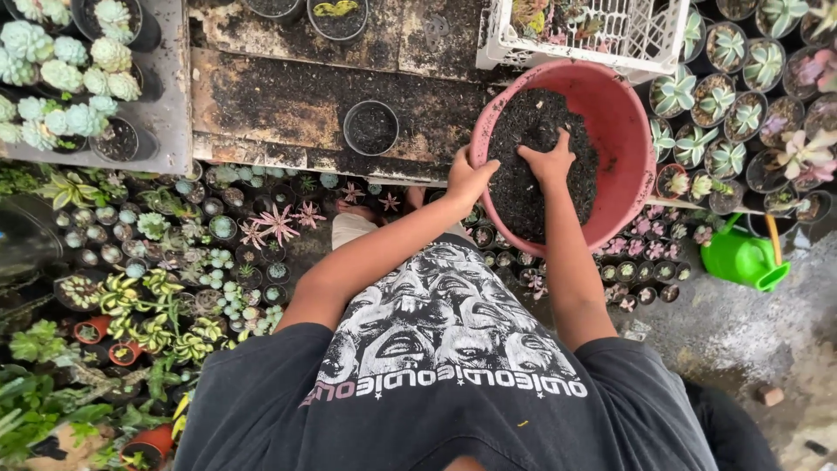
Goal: Potting succulent cuttings by filling small plastic pots with soil and placing the plants inside.
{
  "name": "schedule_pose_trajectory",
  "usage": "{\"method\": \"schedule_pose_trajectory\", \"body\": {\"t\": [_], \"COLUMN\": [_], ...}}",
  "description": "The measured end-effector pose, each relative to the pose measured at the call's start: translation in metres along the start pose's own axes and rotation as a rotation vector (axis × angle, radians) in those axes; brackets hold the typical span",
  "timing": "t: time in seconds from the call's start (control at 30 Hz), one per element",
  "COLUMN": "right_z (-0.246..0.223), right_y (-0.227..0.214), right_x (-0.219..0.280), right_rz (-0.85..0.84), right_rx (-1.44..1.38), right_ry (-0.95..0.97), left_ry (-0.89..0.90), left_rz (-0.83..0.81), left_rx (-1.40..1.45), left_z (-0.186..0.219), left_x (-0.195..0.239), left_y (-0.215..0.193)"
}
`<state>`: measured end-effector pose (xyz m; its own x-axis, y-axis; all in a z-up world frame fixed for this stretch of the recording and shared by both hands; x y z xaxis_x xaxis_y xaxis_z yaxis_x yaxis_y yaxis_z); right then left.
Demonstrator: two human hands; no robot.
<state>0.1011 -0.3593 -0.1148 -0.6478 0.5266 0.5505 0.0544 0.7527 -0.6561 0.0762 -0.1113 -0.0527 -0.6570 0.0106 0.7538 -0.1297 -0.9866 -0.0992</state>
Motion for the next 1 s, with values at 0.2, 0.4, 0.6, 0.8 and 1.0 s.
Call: {"method": "schedule_pose_trajectory", "body": {"t": [0.2,0.4,0.6,0.8,1.0], "right_z": [0.006,0.011,-0.001,-0.068,-0.033], "right_y": [-0.004,-0.028,-0.048,-0.013,0.002], "right_x": [-0.018,-0.008,0.035,0.1,0.068], "right_rz": [0.073,0.166,-0.093,-0.42,-0.37], "right_rx": [-0.219,-0.507,-1.082,-1.628,-1.594], "right_ry": [-0.098,-0.104,0.064,0.33,0.335], "left_ry": [0.596,0.439,0.144,0.275,0.25], "left_rz": [0.067,0.489,0.439,0.264,0.204], "left_rx": [-0.476,-0.669,-0.441,-0.319,-0.272], "left_z": [0.061,0.01,-0.087,-0.058,-0.057], "left_x": [0.025,-0.016,-0.113,-0.073,-0.064], "left_y": [-0.063,-0.182,-0.209,-0.196,-0.189]}}
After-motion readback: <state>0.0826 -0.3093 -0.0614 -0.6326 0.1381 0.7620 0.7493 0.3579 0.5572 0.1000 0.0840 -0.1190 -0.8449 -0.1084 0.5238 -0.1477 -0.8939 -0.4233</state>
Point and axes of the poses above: each hand's wrist, its own x-axis away from the middle knuckle, its own y-axis out of the palm, z = x × y, the point moved 10 cm from there along -x, towards the middle knuckle, and after that the axes turned 13 degrees about -x, right-handed, at the moved point
